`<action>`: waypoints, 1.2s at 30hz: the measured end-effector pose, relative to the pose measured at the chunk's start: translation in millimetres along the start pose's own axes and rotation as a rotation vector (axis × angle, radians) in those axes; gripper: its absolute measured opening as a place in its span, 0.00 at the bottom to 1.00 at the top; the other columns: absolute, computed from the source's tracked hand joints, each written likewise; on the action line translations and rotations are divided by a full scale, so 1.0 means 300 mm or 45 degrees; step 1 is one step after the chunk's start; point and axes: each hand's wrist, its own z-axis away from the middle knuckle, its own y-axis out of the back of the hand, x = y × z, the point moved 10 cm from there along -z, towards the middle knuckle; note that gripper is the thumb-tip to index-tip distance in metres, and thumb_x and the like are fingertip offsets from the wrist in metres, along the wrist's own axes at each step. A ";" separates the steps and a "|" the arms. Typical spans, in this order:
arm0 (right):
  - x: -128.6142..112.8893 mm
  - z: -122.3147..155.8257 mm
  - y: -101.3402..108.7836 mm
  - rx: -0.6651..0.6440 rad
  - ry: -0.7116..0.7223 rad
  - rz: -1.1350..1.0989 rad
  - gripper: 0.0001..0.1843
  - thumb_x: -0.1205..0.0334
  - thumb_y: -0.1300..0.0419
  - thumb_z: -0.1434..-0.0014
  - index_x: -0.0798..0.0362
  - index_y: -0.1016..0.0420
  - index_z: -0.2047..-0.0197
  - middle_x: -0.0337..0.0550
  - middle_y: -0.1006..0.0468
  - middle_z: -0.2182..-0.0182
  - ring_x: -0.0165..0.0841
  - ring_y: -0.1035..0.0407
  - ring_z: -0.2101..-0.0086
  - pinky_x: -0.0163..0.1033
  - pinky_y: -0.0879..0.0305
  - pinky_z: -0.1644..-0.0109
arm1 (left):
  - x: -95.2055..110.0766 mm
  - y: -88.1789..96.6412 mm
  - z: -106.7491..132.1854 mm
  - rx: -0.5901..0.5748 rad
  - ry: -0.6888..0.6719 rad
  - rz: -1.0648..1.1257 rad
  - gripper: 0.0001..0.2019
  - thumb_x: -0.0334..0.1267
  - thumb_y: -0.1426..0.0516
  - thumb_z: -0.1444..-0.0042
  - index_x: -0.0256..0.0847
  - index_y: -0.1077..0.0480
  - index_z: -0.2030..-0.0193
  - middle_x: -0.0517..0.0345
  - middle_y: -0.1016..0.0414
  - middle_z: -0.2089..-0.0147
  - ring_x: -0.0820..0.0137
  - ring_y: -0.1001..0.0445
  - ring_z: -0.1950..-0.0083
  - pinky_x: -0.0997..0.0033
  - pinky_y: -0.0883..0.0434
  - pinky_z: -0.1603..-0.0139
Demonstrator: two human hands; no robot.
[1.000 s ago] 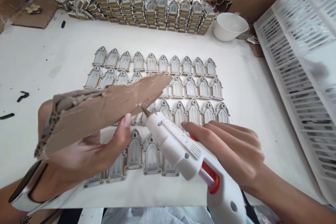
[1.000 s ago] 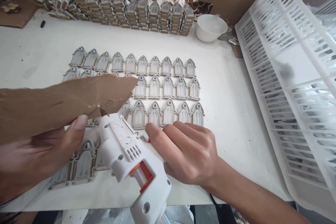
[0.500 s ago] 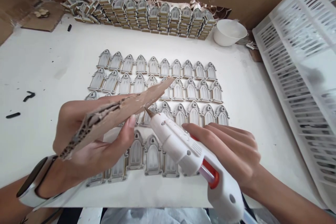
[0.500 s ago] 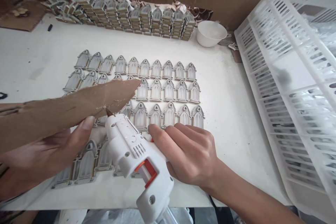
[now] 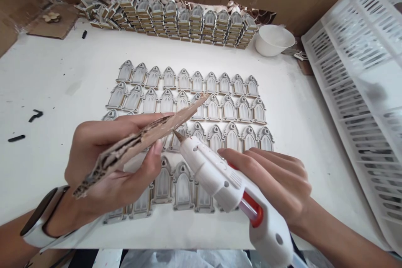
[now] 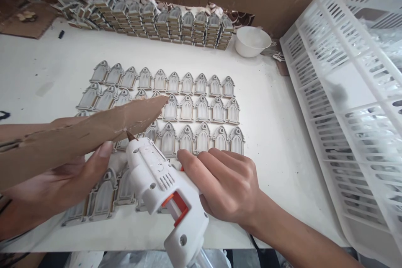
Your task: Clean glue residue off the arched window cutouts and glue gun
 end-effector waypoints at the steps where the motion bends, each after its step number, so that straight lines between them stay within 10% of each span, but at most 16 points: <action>1: 0.001 0.000 -0.001 -0.003 -0.008 0.000 0.15 0.62 0.48 0.11 0.54 0.21 0.46 0.31 0.30 0.78 0.28 0.36 0.81 0.43 0.43 0.78 | 0.003 -0.010 0.000 -0.041 -0.005 -0.022 0.08 0.31 0.31 0.35 0.49 0.17 0.64 0.70 0.07 0.45 0.67 0.06 0.56 0.72 0.09 0.62; 36: 0.003 -0.010 0.000 -0.039 -0.012 -0.012 0.19 0.62 0.47 0.12 0.57 0.15 0.49 0.34 0.29 0.78 0.29 0.35 0.81 0.44 0.42 0.78 | 0.046 -0.034 -0.010 -0.089 -0.118 -0.095 0.14 0.25 0.33 0.36 0.46 0.29 0.68 0.64 0.07 0.44 0.67 0.06 0.59 0.75 0.11 0.66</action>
